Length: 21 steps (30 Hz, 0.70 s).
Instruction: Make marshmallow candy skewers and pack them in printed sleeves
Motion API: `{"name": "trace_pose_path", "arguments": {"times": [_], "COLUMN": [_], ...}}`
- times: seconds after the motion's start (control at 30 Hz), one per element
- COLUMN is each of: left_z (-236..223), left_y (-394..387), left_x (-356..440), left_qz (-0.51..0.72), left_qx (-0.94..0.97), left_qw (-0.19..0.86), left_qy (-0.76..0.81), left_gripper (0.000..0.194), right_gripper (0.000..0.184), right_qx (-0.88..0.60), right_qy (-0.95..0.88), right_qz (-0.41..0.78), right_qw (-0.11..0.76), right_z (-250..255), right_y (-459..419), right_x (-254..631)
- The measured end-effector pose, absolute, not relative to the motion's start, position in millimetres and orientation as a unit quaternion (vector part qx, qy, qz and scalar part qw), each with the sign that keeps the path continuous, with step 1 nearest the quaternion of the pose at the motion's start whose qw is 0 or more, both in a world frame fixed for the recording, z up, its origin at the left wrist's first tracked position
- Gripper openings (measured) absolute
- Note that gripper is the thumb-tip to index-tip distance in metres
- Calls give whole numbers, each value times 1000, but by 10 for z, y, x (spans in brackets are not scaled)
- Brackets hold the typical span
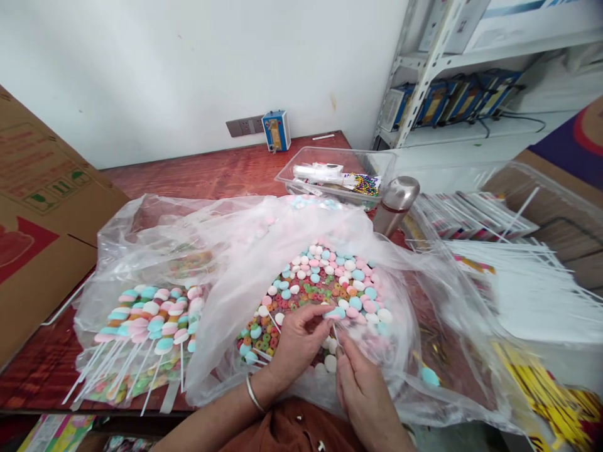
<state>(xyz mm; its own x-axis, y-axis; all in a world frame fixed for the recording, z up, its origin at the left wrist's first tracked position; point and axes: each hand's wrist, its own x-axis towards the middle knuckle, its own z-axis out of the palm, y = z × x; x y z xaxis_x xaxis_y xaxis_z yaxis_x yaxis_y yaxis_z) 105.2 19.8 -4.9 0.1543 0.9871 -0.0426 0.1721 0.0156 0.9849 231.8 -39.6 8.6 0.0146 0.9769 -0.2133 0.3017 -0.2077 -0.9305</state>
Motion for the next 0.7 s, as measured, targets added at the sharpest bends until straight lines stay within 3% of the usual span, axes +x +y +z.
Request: {"name": "trace_pose_path", "arguments": {"times": [0.13,0.27,0.43,0.5,0.7], "left_z": [-10,-73,-136,-113,-134], "left_y": [78,116,502,657,754], "left_x": [1013,816,609,573,338], "left_qz": [377,345,312,282,282], "left_qx": [663,681,747,773,729], "left_qw": [461,422,181,137,218], "left_qy": [454,490,559,552,584], "left_gripper": [23,40,22,20,20], "right_gripper": [38,36,39,38,35], "right_qx": [-605,-594,-608,-610,-608], "right_qy": [-545,-505,-488,-499,-543], "right_qz": [443,492,497,489,471], "right_qw": [375,388,382,373,337], "right_z": [-63,-208,-300,-290,-236], "right_y": [-333,-279,-258,-249,-237], "right_x": [2331,2416,2491,2500,2531]}}
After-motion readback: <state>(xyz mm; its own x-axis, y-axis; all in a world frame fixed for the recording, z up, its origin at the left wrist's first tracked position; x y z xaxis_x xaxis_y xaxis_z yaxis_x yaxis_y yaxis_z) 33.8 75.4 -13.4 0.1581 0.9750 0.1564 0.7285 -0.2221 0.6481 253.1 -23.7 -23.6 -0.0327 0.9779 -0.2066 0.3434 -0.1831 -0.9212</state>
